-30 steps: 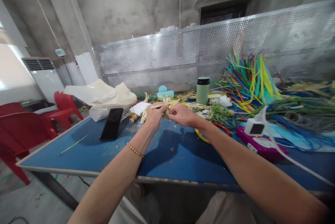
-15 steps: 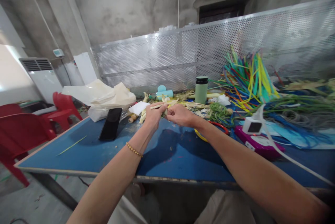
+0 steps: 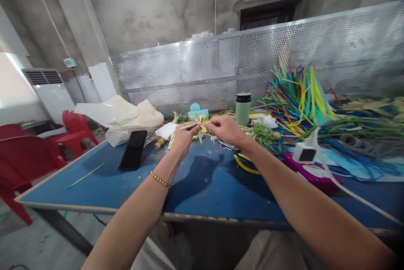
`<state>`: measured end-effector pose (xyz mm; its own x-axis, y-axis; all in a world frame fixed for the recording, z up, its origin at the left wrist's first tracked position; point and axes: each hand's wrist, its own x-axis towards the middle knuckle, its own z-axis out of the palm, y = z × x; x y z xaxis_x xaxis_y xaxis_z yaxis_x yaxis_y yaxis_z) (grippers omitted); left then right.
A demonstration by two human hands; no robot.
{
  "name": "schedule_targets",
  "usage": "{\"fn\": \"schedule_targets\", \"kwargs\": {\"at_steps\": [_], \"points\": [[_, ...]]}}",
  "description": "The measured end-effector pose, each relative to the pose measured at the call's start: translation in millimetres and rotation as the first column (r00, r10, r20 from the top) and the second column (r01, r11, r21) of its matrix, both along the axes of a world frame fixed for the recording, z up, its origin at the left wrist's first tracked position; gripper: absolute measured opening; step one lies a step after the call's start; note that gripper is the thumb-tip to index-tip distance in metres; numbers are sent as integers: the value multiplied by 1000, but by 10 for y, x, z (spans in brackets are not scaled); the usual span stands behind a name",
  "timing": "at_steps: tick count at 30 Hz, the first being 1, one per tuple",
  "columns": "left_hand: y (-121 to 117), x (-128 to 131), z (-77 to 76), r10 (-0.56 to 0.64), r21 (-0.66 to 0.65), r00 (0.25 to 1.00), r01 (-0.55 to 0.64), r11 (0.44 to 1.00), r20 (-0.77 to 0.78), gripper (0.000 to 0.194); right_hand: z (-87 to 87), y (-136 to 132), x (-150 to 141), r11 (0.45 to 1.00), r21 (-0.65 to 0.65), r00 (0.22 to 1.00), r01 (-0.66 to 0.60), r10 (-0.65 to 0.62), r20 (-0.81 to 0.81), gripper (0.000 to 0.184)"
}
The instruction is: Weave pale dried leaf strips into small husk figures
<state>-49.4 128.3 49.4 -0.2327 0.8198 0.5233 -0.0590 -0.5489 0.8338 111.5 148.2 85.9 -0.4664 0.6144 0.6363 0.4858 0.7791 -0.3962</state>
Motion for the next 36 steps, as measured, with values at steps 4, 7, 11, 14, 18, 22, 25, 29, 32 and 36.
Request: {"fn": "schedule_targets", "kwargs": {"at_steps": [4, 7, 11, 14, 18, 22, 25, 29, 32, 36], "points": [[0, 12, -8, -13, -15, 1000, 13, 1000, 5, 20, 31, 52, 47, 997, -73, 980, -34, 19, -199, 21], [-18, 40, -11, -65, -18, 998, 65, 998, 28, 24, -35, 72, 7, 949, -282, 976, -138, 82, -203, 19], [-32, 61, -6, -138, -44, 990, 139, 989, 17, 24, -104, 97, -46, 935, -293, 964, -202, 136, -229, 11], [-20, 55, -12, -187, -57, 982, 189, 980, 36, 25, -97, 94, -45, 947, -253, 962, -197, 137, -238, 12], [-14, 39, -20, -226, -67, 972, 231, 971, 68, 26, -53, 59, -27, 965, -179, 963, -189, 148, -224, 15], [-38, 39, -9, -213, -99, 973, 221, 970, 84, 22, -28, 48, -15, 977, -117, 971, -180, 156, -183, 16], [-50, 43, -3, -205, -103, 975, 213, 972, 89, 19, -20, 52, -6, 976, -116, 973, -185, 165, -162, 16], [-47, 42, -3, -220, -112, 971, 230, 967, 92, 20, -8, 37, -1, 977, -114, 975, -181, 162, -155, 17], [-43, 38, -6, -225, -111, 969, 236, 965, 106, 20, 5, 12, -3, 978, -120, 977, -170, 151, -152, 17], [-41, 31, -16, -220, -116, 970, 232, 966, 104, 19, 20, -5, -8, 978, -126, 979, -166, 148, -143, 16]]}}
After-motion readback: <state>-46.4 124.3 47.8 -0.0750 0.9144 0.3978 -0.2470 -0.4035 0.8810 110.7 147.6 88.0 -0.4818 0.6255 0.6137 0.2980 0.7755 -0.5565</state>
